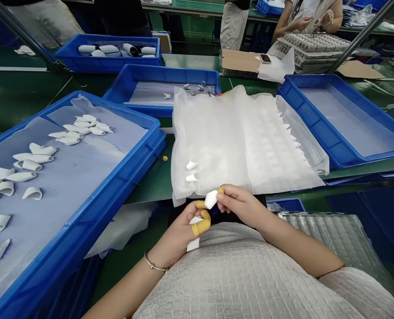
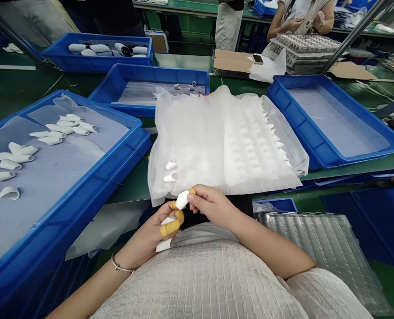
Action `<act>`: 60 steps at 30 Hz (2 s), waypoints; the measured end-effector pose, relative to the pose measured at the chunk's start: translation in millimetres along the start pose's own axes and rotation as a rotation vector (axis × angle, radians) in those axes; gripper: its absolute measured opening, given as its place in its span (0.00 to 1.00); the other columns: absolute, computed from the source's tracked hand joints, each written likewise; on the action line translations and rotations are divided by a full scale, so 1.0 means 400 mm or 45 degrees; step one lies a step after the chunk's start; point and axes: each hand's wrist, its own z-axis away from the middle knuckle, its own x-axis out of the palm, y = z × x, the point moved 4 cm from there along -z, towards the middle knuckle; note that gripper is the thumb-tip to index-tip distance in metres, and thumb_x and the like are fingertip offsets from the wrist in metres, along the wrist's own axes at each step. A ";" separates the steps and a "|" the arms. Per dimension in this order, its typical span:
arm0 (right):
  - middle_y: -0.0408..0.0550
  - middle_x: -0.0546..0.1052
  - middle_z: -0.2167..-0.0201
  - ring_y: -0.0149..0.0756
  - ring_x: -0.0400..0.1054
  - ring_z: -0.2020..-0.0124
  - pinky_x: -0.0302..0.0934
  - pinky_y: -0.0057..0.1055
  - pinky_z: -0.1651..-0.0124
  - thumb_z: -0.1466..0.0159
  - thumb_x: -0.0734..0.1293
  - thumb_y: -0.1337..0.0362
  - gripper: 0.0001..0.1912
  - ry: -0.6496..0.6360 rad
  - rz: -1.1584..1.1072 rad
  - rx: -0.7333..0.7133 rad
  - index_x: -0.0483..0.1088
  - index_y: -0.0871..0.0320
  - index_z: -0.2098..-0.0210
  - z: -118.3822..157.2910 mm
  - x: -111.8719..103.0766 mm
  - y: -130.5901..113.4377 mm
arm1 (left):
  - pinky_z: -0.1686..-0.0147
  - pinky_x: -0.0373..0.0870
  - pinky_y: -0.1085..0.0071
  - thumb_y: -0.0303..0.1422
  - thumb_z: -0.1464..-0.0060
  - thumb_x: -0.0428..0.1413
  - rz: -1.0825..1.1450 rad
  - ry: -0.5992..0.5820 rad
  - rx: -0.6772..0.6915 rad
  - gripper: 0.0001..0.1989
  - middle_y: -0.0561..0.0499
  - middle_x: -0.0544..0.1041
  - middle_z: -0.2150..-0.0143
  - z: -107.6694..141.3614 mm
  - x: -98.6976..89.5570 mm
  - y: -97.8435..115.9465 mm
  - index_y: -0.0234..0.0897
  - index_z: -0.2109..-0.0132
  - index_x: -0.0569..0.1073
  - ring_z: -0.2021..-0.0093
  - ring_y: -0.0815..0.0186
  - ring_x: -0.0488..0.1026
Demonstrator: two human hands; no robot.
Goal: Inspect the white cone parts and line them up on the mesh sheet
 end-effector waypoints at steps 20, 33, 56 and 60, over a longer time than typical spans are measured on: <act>0.36 0.62 0.78 0.26 0.54 0.77 0.49 0.25 0.76 0.43 0.74 0.51 0.23 0.103 0.117 0.081 0.59 0.57 0.73 0.014 0.039 0.038 | 0.61 0.66 0.70 0.34 0.45 0.61 -0.686 0.186 0.514 0.12 0.50 0.75 0.60 -0.007 -0.002 0.032 0.41 0.53 0.74 0.62 0.65 0.71; 0.42 0.71 0.76 0.29 0.64 0.76 0.56 0.26 0.75 0.31 0.60 0.48 0.21 0.100 -0.094 0.114 0.65 0.59 0.70 0.017 0.008 0.043 | 0.62 0.65 0.71 0.31 0.46 0.62 -0.551 0.192 0.488 0.08 0.52 0.74 0.64 -0.006 0.009 0.038 0.40 0.58 0.74 0.64 0.67 0.69; 0.47 0.72 0.60 0.35 0.68 0.60 0.65 0.33 0.59 0.36 0.69 0.60 0.16 0.032 -0.008 -0.147 0.69 0.57 0.50 0.026 -0.005 0.066 | 0.64 0.64 0.72 0.35 0.47 0.63 -0.598 0.286 0.473 0.10 0.52 0.76 0.63 -0.006 -0.001 0.040 0.40 0.58 0.75 0.65 0.66 0.69; 0.47 0.72 0.62 0.34 0.67 0.64 0.64 0.31 0.64 0.39 0.72 0.57 0.19 0.094 0.162 -0.135 0.69 0.57 0.52 0.027 0.008 0.055 | 0.63 0.62 0.70 0.31 0.50 0.64 -0.890 0.346 0.543 0.09 0.52 0.77 0.62 0.000 0.004 0.051 0.42 0.60 0.77 0.63 0.63 0.70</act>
